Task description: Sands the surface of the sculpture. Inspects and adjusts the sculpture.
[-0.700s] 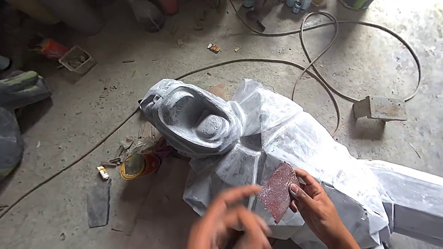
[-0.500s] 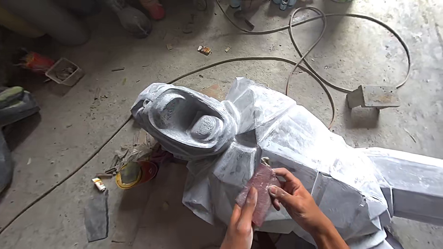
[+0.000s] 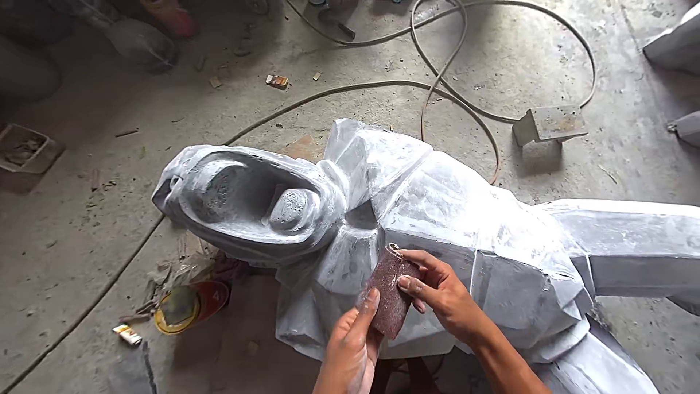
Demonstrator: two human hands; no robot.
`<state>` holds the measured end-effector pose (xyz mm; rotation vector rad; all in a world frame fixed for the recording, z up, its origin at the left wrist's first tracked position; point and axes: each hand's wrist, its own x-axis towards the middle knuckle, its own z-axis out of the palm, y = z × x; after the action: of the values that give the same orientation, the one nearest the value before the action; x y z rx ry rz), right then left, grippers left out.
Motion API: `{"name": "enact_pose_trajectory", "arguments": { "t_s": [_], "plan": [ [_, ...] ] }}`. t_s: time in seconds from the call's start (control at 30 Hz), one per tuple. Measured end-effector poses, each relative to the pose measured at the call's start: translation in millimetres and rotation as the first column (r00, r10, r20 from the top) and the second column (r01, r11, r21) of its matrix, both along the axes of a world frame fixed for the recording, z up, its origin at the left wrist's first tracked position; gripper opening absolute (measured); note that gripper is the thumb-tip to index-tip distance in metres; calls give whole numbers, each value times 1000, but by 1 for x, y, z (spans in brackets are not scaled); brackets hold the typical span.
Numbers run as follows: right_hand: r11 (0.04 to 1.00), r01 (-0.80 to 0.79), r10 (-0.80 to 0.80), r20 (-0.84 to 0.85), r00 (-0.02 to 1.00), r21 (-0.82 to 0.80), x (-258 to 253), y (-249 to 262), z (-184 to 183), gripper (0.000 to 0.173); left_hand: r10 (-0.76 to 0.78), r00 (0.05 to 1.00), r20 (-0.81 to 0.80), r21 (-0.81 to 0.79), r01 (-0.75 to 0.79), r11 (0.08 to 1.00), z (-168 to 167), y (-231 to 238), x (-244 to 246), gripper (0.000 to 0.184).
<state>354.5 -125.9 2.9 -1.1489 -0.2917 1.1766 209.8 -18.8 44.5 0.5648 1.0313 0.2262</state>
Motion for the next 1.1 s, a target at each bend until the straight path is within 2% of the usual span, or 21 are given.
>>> {"name": "enact_pose_trajectory", "arguments": {
  "t_s": [0.07,0.13,0.17,0.2,0.23,0.27,0.3,0.33,0.37,0.4,0.47,0.53,0.6,0.7,0.77,0.87,0.93,1.03,1.1],
  "plan": [
    [999,26,-26,-1,1000,-33,-5,1,-5,37,62,998,26,319,-67,946,-9,-4,9,21],
    [997,22,-17,63,998,-70,-9,4,-10,35,69,996,47,592,-84,801,-25,-3,20,23],
    [992,1,25,207,978,-124,-4,3,-13,35,64,998,27,700,-64,711,-36,1,25,25],
    [974,-2,104,439,893,-226,7,0,-18,35,76,996,-42,803,-11,595,-49,8,31,27],
    [939,61,195,671,716,-338,21,-5,-23,35,112,985,-132,889,68,454,-65,16,36,27],
    [900,184,261,828,496,-395,39,-11,-30,35,143,965,-219,936,167,309,-82,24,41,26],
    [855,307,329,895,300,-417,59,-17,-38,36,141,945,-297,944,268,193,-99,29,45,26],
    [807,403,402,902,161,-432,79,-22,-47,39,107,924,-367,928,356,108,-115,28,49,27],
    [770,457,454,886,100,-446,97,-26,-57,43,67,900,-430,903,428,36,-129,23,52,28],
    [742,479,491,867,90,-470,109,-28,-69,49,42,868,-495,867,497,-32,-139,14,54,32],
    [709,456,537,831,144,-537,119,-28,-86,60,91,783,-615,770,621,-143,-145,-4,57,40],
    [730,413,530,833,160,-544,121,-28,-90,63,156,685,-712,663,728,-175,-144,-16,58,50],
    [753,389,518,843,148,-531,122,-27,-90,62,194,643,-740,634,765,-116,-140,-16,68,51],
    [760,385,516,846,133,-524,127,-25,-92,62,239,669,-704,696,716,46,-138,-3,93,48],
    [743,376,538,828,160,-555,130,-22,-92,63,233,717,-657,751,648,123,-139,1,97,46],
    [722,367,573,804,159,-587,127,-26,-90,63,208,795,-570,820,563,99,-141,-11,79,40],
    [720,371,579,803,145,-586,123,-28,-91,63,198,800,-567,822,564,74,-145,-18,66,41],
    [716,374,587,799,133,-589,127,-24,-93,64,202,791,-578,813,581,52,-150,2,83,44],
    [717,368,587,797,139,-592,130,-23,-94,64,212,789,-577,815,573,88,-149,11,97,43]
  ]
}}
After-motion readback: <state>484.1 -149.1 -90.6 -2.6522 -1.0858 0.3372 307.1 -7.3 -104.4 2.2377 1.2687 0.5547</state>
